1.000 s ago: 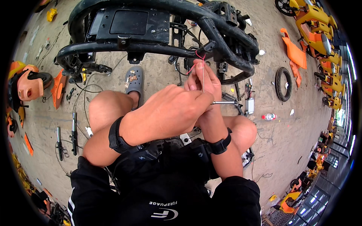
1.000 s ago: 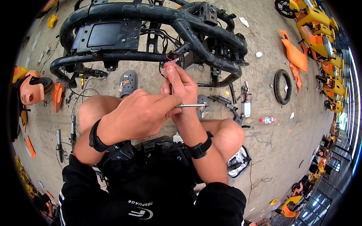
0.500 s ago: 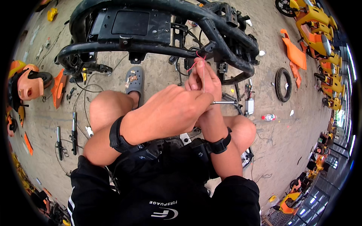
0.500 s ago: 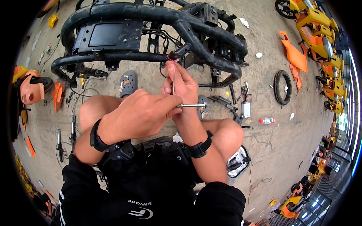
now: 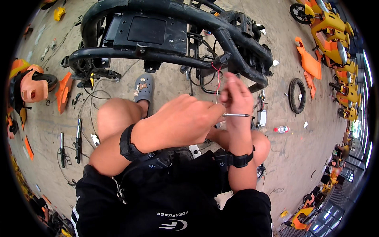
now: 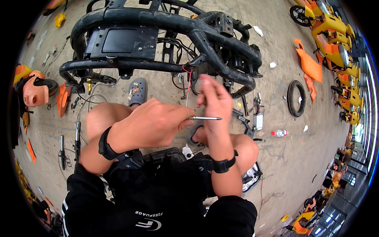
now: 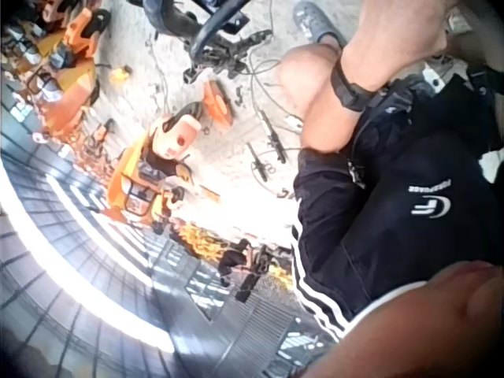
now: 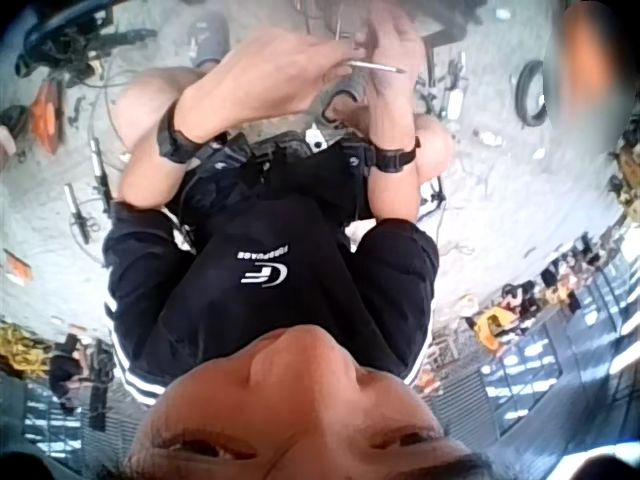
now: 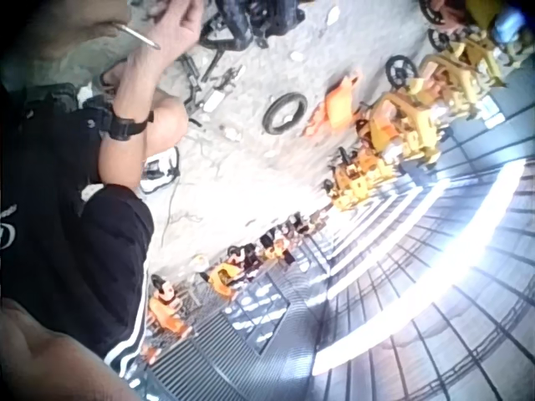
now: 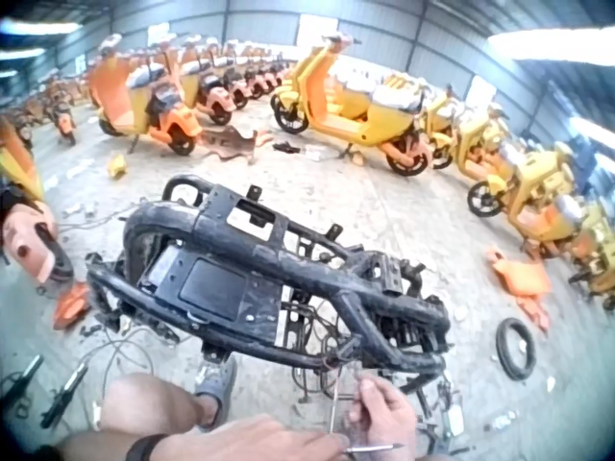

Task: The person sits on the floor and uses a screwdriver to strip the insulation from a red wire attached to a scooter frame. They repeatedly scrape the wire ends and adjust their grip on the tool throughout the clip.

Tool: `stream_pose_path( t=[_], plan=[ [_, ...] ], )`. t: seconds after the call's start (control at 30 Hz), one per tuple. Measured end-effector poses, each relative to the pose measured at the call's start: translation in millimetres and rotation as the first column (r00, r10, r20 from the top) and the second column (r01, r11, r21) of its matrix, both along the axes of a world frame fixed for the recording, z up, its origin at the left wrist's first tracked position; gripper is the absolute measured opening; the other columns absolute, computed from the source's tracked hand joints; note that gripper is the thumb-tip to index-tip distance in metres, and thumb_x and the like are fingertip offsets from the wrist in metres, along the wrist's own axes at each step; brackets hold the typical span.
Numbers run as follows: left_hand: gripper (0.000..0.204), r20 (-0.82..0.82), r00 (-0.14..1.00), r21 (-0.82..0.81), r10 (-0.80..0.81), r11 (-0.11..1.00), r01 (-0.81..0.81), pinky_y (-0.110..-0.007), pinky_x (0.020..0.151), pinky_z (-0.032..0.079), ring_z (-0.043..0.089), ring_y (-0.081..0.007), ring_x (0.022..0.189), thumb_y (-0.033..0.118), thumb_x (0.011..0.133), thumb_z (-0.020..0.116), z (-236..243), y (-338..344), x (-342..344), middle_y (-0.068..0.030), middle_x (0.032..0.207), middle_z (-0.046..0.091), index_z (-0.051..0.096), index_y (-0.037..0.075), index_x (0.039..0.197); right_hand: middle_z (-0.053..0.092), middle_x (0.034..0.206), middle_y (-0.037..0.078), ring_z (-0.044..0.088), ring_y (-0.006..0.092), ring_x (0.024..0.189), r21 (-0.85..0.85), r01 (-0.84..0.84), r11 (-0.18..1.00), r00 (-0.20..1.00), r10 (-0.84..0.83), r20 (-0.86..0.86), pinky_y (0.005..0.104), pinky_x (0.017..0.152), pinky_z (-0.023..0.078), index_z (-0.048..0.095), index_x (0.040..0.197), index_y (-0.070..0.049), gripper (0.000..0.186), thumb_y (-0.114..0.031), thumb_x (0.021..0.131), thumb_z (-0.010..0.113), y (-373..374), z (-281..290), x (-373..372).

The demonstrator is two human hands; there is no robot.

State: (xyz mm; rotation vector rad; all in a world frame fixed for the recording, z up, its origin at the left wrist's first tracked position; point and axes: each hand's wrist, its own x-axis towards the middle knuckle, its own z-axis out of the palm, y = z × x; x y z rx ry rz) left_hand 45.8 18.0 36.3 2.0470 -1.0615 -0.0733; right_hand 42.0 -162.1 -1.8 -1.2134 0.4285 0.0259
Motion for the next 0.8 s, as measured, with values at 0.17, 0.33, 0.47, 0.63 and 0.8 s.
stream_pose_path(
  t=[0.17,0.33,0.47,0.63,0.8],
  plan=[
    [0.013,-0.004,1.000,0.003,-0.012,1.000,0.012,-0.043,0.049,0.047,0.062,-0.0347,0.059,0.012,0.086,0.068,7.0,2.2,2.9,-0.0123,0.070,0.064,0.062,0.002,0.092,0.064,0.084,0.006,0.057,0.0114,0.064,-0.322,-0.172,0.931,0.953,0.240,0.185,0.0246,0.058,0.046,0.066,0.111,0.003,0.023,-0.014,0.097,0.061,-39.9,31.1,6.6],
    [0.014,0.012,0.999,0.037,-0.030,0.999,0.029,-0.043,0.049,0.047,0.061,-0.0350,0.057,0.014,0.087,0.066,3.0,6.5,5.4,-0.0122,0.066,0.062,0.059,0.002,0.085,0.070,0.083,0.007,0.061,0.0080,0.068,-0.542,-0.459,0.704,0.864,0.496,-0.087,0.0225,0.062,0.048,0.070,0.101,0.003,0.023,-0.016,0.089,0.071,-32.7,70.7,32.7],
    [0.016,0.029,0.999,0.068,-0.025,0.997,0.023,-0.043,0.049,0.046,0.061,-0.0349,0.056,0.013,0.085,0.065,-1.3,7.5,4.8,-0.0123,0.064,0.061,0.055,0.003,0.080,0.072,0.086,0.006,0.063,0.0072,0.070,-0.642,-0.531,0.553,0.796,0.584,-0.156,0.0205,0.062,0.049,0.071,0.104,0.004,0.022,-0.014,0.090,0.069,-11.6,72.6,39.9],
    [0.015,-0.013,0.999,0.155,-0.048,0.987,0.050,-0.042,0.047,0.045,0.060,-0.0334,0.054,0.013,0.084,0.066,9.0,14.2,6.8,-0.0104,0.063,0.058,0.055,0.004,0.083,0.072,0.082,0.007,0.063,0.0078,0.068,-0.499,-0.575,0.649,0.807,0.550,-0.214,0.0218,0.061,0.050,0.072,0.102,0.003,0.019,-0.010,0.089,0.071,-18.5,66.8,38.9],
    [0.015,-0.061,0.997,0.166,-0.049,0.984,0.058,-0.040,0.046,0.044,0.059,-0.0306,0.052,0.012,0.081,0.066,10.2,13.4,3.6,-0.0084,0.066,0.057,0.055,0.004,0.086,0.072,0.084,0.006,0.063,0.0078,0.068,-0.375,-0.580,0.723,0.812,0.550,-0.194,0.0206,0.058,0.048,0.072,0.101,0.002,0.015,-0.007,0.091,0.066,-23.6,54.0,38.1]
  ],
)
